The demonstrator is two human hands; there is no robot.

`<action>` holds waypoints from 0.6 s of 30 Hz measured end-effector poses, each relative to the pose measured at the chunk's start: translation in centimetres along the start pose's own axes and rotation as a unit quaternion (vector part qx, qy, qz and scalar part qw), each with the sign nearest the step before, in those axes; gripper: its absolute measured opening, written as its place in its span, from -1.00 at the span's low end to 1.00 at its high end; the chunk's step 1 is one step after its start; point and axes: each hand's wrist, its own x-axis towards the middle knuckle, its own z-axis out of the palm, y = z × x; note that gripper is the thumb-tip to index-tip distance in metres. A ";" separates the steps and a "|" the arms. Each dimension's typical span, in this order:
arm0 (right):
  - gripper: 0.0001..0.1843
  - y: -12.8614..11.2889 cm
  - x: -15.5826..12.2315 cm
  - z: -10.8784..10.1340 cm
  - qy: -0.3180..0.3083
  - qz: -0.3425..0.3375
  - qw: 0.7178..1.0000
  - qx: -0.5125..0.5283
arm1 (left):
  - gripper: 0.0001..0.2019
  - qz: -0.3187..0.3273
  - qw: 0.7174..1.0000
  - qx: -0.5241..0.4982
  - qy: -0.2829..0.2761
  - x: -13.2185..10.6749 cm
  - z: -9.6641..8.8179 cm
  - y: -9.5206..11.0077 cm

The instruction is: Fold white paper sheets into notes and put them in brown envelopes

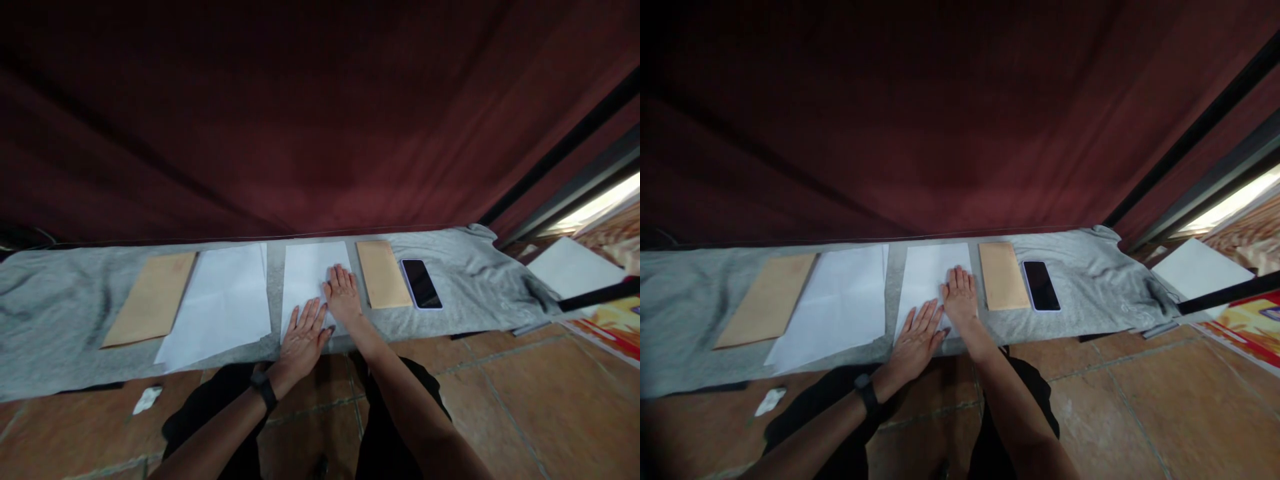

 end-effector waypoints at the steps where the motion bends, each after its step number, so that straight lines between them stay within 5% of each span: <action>1: -0.39 -0.6 -0.5 0.0 -0.002 -0.006 1.000 0.009 | -0.48 -0.003 1.000 0.004 -0.002 -0.1 0.0 0.0; 6: -0.43 -2.3 -2.9 0.3 -0.025 -0.108 0.993 0.036 | -0.50 0.005 1.000 0.012 -0.023 0.0 0.0 0.0; 18: -0.33 2.1 -4.7 -0.3 0.043 -0.057 0.997 -0.021 | -0.29 -0.017 0.997 0.056 0.054 -4.3 0.5 -2.4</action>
